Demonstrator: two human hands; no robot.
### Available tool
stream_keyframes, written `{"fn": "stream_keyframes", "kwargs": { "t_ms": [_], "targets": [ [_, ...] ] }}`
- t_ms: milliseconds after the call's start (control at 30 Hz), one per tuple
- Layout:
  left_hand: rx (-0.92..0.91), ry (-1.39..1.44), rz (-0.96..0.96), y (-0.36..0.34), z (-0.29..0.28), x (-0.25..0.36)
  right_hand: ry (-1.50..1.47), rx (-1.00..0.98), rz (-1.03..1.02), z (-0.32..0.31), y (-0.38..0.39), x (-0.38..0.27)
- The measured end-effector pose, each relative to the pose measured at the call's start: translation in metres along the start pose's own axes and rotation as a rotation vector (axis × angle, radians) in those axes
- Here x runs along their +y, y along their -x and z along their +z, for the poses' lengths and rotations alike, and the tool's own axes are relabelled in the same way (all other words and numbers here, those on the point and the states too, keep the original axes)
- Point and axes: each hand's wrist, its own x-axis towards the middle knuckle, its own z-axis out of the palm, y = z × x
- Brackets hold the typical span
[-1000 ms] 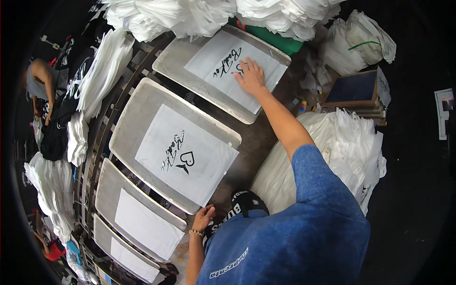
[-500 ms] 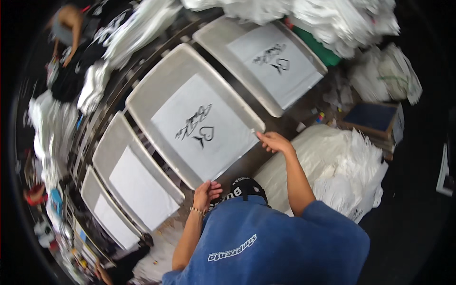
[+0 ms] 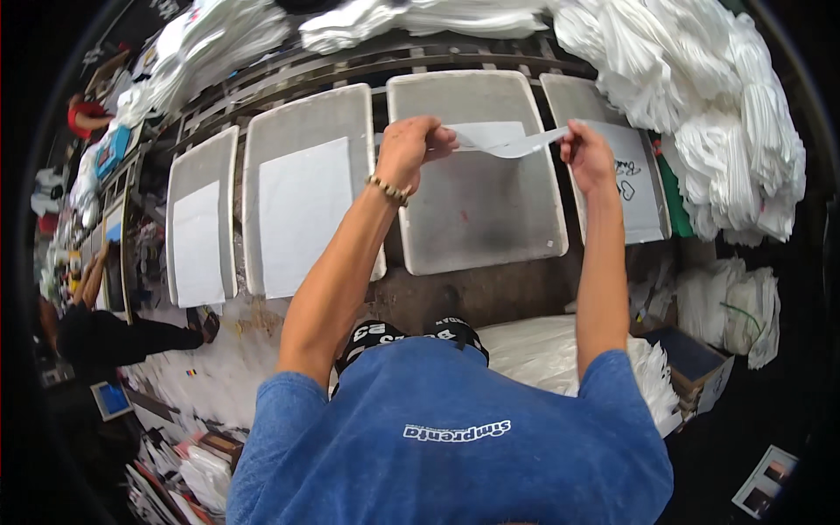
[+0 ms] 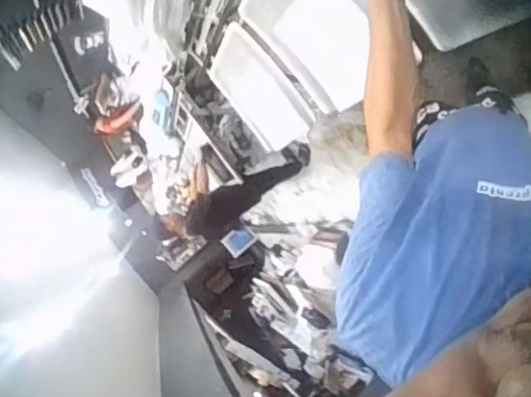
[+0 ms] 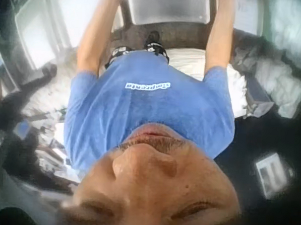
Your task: The person places white transfer papers onto printing frames by hand and then walks around the workshop gathering, stacking, and sorting more white sheets from various surfaces.
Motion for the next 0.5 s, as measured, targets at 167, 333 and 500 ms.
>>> {"fn": "stream_keyframes", "kwargs": {
  "t_ms": [167, 333, 500],
  "targets": [
    [0.081, 0.169, 0.14, 0.052, -0.036, 0.065, -0.07, -0.058, -0.194, 0.103, -0.001, -0.057],
    [-0.074, 0.157, 0.481, 0.159, -0.124, 0.131, 0.007, -0.479, -0.321, 0.215, 0.06, -0.126],
    [0.086, 0.452, 0.51, 0.332, -0.259, 0.162, 0.025, -1.039, -0.234, 0.402, 0.14, -0.063]
  ]
}}
